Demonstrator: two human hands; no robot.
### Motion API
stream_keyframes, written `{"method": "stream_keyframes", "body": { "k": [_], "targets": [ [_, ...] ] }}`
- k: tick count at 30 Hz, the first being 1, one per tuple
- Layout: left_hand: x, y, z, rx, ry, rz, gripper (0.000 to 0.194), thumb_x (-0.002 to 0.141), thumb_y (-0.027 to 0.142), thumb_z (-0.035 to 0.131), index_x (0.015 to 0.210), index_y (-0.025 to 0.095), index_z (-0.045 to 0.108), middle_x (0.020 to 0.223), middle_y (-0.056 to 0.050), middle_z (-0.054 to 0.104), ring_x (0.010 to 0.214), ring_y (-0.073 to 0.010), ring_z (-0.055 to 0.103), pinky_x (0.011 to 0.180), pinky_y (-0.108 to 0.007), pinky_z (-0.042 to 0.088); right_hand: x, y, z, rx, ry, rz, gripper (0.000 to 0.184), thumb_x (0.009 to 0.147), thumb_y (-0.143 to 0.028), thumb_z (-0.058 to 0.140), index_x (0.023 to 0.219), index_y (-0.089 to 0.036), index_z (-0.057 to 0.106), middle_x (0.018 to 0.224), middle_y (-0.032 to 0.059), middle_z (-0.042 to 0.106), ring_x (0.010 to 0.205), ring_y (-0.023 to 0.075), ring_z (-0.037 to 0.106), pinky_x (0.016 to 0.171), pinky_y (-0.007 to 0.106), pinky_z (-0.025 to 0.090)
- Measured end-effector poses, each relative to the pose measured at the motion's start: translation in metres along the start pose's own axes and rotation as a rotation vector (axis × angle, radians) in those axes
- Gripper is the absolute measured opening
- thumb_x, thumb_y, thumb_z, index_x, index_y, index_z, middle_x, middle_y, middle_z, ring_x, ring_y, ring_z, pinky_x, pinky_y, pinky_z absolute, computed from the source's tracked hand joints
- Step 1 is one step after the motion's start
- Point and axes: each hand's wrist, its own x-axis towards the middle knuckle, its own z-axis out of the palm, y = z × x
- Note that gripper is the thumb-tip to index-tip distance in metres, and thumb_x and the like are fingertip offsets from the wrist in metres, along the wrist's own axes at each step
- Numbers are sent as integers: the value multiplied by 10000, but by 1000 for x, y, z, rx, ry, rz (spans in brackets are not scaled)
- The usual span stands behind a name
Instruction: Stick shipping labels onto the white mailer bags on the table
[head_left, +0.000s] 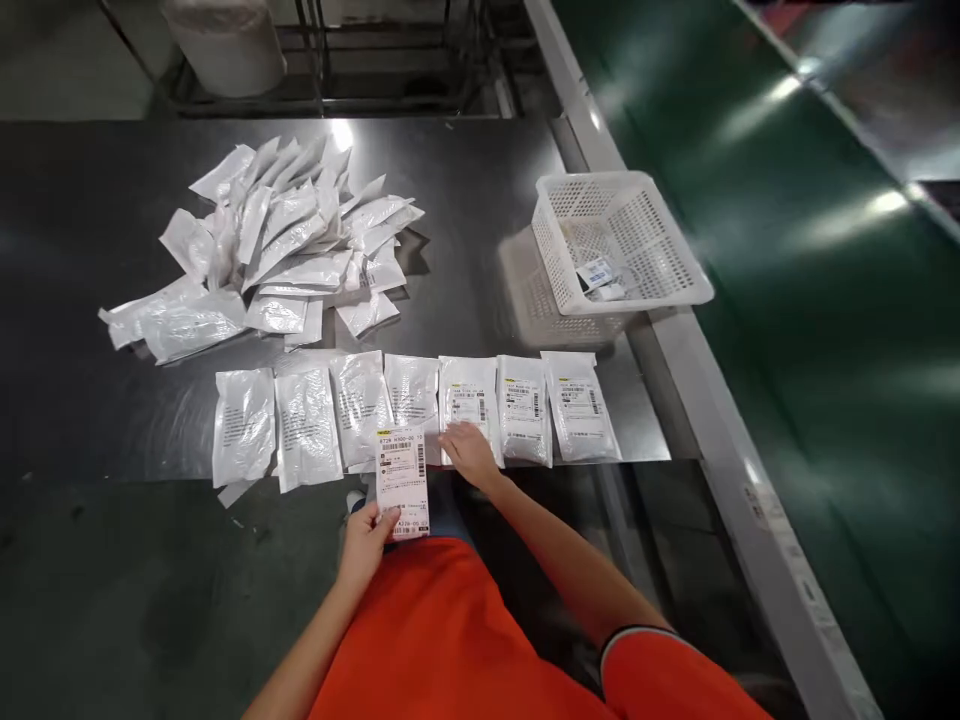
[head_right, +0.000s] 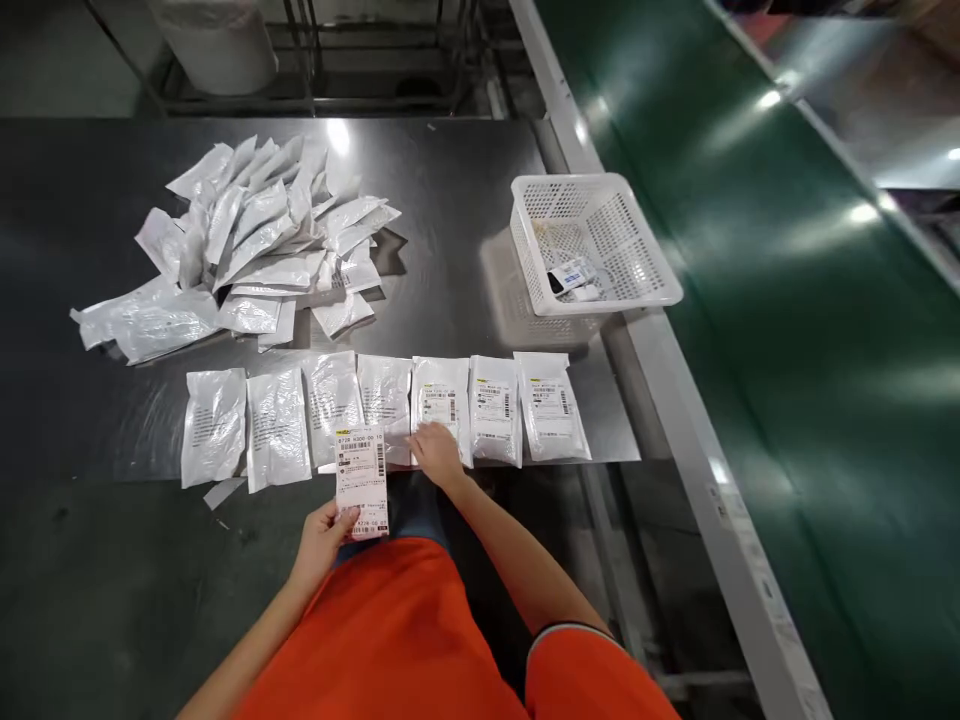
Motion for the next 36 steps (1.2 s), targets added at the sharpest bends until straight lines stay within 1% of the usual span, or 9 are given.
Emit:
{"method": "stream_keyframes", "body": {
  "k": [3,5,7,12,16,19,22,27,36],
  "targets": [
    [-7,1,-18,-11,-85,12,474,678,610,703,814,157,740,747,-67,729,686,-250,661,699,-381,549,-27,-40,17,253,42,76,552,952,-538,291,980,-164,696,862,108,736,755,220,685,731,384,552],
    [-14,-2,-28,5,-142,21,455,657,599,724,730,150,733,698,-71,717,690,-261,657,711,-379,539,-35,-68,28,421,114,94,442,891,-529,454,1083,-184,652,970,87,726,775,193,676,679,330,552],
    [-21,-5,-37,29,-190,29,445,651,582,732,735,145,735,704,-82,719,708,-277,661,740,-393,533,-41,-93,36,540,139,134,354,749,-468,657,972,-194,674,914,54,722,772,191,664,663,303,543],
    [-19,7,-44,-40,-57,94,669,609,471,797,1184,181,617,1120,-111,700,1010,-279,645,929,-393,484,-64,-122,44,476,188,170,204,689,-379,690,780,-198,705,715,10,706,643,178,633,604,289,515],
    [12,34,-23,-182,-99,85,487,568,474,820,911,154,688,908,-82,725,857,-242,658,852,-354,515,-71,-113,41,331,235,85,178,757,-362,642,802,-208,719,722,6,715,633,167,632,618,280,508],
    [34,39,-3,-249,-61,17,442,607,548,777,799,161,687,754,-51,706,723,-210,651,750,-336,542,-43,-92,37,235,290,57,212,783,-404,626,765,-211,710,750,20,717,693,184,651,688,311,524],
    [43,22,12,-309,34,-80,491,644,616,725,845,171,674,771,-52,717,744,-210,672,734,-341,557,10,-66,35,187,325,62,253,786,-437,619,726,-204,696,899,69,716,887,227,657,826,371,520],
    [39,-20,13,-330,122,-275,596,508,610,818,851,151,655,704,-72,718,676,-257,697,643,-393,580,90,-35,45,120,348,126,295,833,-441,585,760,-186,712,1219,117,607,1136,283,547,983,471,424],
    [51,-44,11,-271,61,-280,637,456,646,829,821,138,708,814,-139,750,841,-322,705,805,-440,568,98,-18,67,-323,375,-10,278,953,-375,472,897,-223,699,1326,88,574,1243,294,442,979,479,377]
  ]
}}
